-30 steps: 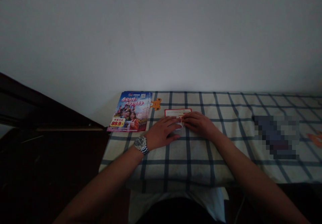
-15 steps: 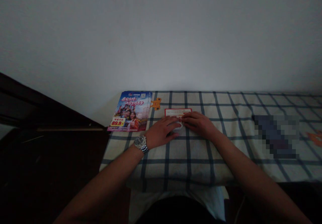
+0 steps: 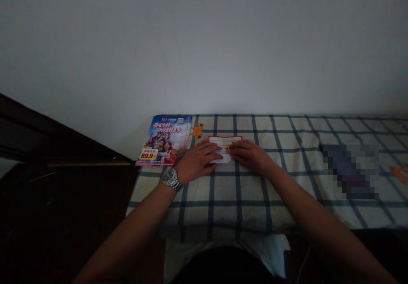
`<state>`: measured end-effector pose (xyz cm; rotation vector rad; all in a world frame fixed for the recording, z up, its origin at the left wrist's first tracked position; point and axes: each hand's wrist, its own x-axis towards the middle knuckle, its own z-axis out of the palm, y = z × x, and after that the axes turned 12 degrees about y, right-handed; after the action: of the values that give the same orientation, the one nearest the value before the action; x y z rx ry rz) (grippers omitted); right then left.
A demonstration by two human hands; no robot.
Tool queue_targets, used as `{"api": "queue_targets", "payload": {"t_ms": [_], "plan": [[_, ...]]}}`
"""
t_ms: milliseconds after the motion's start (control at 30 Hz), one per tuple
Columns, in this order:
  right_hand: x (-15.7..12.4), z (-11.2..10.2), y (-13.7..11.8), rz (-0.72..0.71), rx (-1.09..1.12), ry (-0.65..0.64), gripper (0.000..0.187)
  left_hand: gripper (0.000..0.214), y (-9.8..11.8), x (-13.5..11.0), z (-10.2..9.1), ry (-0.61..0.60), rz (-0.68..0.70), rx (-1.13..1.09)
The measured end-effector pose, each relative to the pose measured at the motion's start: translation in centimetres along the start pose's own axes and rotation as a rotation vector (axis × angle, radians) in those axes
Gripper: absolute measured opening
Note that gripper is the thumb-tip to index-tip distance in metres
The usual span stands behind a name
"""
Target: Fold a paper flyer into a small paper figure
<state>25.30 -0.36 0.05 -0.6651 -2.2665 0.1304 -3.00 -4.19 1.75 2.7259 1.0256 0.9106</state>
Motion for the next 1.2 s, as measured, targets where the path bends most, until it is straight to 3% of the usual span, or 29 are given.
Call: {"api": "queue_targets", "payload": {"t_ms": [467,700,967,1200], "plan": [[0.1,-0.1,-0.2,-0.029,-0.025,-0.04,0.021,0.018,0.5,0.2,0.6,0.047,-0.021,0.01],[0.0,-0.1,-0.2,-0.011,-0.015,-0.064,0.022,0.027,0.6,0.7,0.9,0.047,-0.134,-0.001],[0.2,0.1,-0.2,0.013,0.03,-0.046,0.023,0.033,0.4,3.1,1.3,0.022,-0.241,0.038],[0.0,0.1,-0.1,0.033,0.024,-0.041,0.026,0.036,0.1,3.4,2.6,0.103,-0.306,0.087]]}}
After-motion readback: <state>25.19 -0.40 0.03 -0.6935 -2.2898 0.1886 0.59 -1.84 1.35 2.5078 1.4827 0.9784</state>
